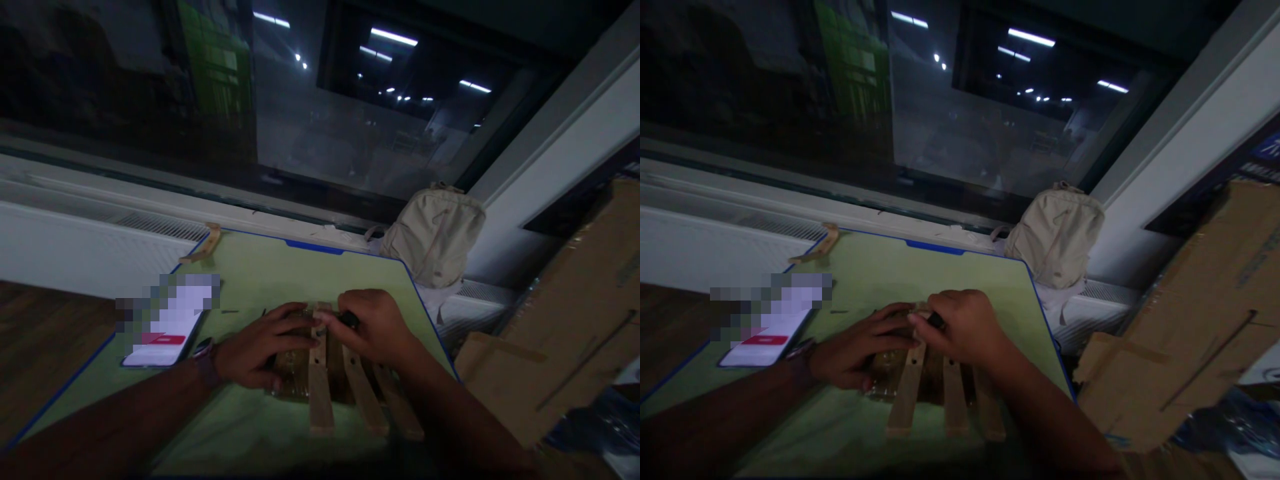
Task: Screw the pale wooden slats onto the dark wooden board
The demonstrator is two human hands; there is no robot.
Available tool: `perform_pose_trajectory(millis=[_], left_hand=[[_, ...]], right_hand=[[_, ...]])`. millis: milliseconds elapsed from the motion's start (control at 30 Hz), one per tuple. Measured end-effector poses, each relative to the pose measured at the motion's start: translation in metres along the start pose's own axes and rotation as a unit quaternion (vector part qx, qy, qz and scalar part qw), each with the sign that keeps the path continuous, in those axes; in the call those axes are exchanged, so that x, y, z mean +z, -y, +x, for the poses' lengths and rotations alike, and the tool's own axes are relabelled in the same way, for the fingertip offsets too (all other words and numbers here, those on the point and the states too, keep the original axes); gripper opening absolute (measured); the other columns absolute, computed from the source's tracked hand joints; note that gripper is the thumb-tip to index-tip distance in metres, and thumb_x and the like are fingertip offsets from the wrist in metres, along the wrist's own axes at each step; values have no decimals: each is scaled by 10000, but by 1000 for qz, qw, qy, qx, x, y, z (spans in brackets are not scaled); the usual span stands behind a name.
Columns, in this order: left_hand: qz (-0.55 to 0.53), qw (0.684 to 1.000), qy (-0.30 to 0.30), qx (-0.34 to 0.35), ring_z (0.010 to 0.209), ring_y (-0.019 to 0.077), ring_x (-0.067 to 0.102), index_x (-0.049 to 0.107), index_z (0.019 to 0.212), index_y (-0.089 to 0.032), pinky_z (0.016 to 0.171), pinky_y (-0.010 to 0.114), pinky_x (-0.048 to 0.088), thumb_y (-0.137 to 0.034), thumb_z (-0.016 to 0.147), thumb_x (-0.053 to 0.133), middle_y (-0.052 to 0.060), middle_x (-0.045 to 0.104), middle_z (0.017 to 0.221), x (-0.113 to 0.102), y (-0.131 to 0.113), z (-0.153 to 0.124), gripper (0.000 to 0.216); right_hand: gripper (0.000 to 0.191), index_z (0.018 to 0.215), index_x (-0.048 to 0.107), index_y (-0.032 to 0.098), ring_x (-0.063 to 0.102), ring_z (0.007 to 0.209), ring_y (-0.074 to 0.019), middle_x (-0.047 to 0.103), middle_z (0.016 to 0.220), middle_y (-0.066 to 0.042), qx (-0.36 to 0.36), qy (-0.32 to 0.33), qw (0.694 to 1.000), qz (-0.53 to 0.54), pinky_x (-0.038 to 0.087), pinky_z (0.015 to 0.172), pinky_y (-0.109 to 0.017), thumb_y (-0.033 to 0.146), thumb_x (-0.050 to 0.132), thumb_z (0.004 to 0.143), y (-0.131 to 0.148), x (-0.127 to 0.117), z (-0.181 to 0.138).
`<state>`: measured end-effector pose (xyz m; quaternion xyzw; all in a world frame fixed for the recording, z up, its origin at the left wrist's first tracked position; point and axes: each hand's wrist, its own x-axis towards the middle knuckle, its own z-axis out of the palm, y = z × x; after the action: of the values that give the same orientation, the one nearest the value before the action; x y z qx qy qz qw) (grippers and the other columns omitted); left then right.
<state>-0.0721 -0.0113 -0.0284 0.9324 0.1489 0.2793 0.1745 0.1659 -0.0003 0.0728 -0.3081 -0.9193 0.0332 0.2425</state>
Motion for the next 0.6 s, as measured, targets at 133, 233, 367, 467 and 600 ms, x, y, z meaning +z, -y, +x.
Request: perform_pose_trajectory(millis=[133,233,367,467,600], left_hand=[[13,1000,10,-5,1422,351,232,383,1429,-223,1173,578,173,-717,878,293,123,353,1517,0,0,-4,745],[26,1000,11,-6,1435,360,195,381,1435,-231,1175,596,149,-727,869,304,108,365,1516,-1,-1,-6,757],[27,999,24,-14,1448,350,164,365,1449,-235,1176,577,167,-731,869,299,91,318,1547,-2,-1,-8,766],[27,999,30,-17,1457,348,133,366,1447,-240,1173,575,173,-735,866,301,79,283,1565,-1,1,-9,766],[27,999,20,-6,1444,340,182,357,1445,-244,1169,578,183,-723,873,307,87,300,1557,-1,3,-8,748]], right_hand=[[271,795,492,197,485,574,-151,549,658,-8,46,48,998,6,293,536,-273,406,415,949,4,-8,0],[176,946,486,183,543,727,-176,597,866,-63,32,67,994,83,402,630,-285,309,366,966,4,-12,1],[137,939,538,184,573,853,-166,613,912,-63,-45,55,985,159,454,756,-281,249,423,975,-1,-9,5],[186,966,580,183,608,810,-157,662,883,-54,-61,29,989,128,457,723,-268,327,463,979,-6,-4,7],[343,869,592,185,590,630,-182,671,728,-53,-4,33,999,-25,400,594,-299,480,441,960,-3,0,8]])
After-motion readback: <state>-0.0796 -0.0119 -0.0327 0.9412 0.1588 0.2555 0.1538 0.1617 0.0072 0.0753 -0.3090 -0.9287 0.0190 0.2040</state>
